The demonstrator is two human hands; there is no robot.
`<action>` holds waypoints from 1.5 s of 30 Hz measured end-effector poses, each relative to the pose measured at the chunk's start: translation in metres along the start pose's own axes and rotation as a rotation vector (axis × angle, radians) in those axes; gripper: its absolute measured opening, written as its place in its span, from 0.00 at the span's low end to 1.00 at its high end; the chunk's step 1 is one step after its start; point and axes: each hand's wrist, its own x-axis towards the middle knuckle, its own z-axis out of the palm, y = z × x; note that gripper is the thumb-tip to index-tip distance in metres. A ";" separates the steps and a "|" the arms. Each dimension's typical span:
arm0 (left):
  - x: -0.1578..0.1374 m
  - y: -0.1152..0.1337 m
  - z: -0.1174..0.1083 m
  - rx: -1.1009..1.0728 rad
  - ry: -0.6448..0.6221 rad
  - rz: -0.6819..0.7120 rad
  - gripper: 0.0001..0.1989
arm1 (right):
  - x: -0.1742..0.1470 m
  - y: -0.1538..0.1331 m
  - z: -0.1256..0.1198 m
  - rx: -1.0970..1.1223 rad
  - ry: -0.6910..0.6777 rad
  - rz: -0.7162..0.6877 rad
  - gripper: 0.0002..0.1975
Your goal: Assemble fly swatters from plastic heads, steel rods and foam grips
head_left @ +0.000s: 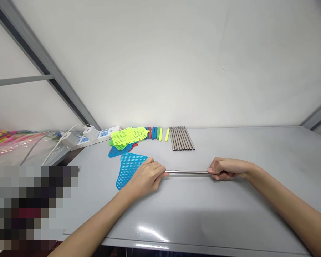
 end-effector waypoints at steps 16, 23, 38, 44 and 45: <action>0.002 -0.006 -0.005 -0.042 -0.065 -0.047 0.15 | 0.004 0.001 0.011 0.022 0.029 -0.081 0.17; 0.004 -0.008 -0.009 -0.159 -0.104 -0.105 0.14 | 0.003 -0.002 0.015 -0.015 0.049 -0.124 0.19; 0.006 0.000 -0.006 -0.249 -0.112 -0.133 0.13 | 0.007 -0.004 0.017 -0.149 0.116 -0.125 0.22; 0.006 0.002 -0.004 -0.244 -0.123 -0.135 0.14 | 0.003 -0.010 0.021 -0.233 0.263 -0.185 0.21; 0.006 0.002 -0.004 -0.247 -0.131 -0.132 0.14 | 0.002 -0.011 0.021 -0.236 0.268 -0.176 0.21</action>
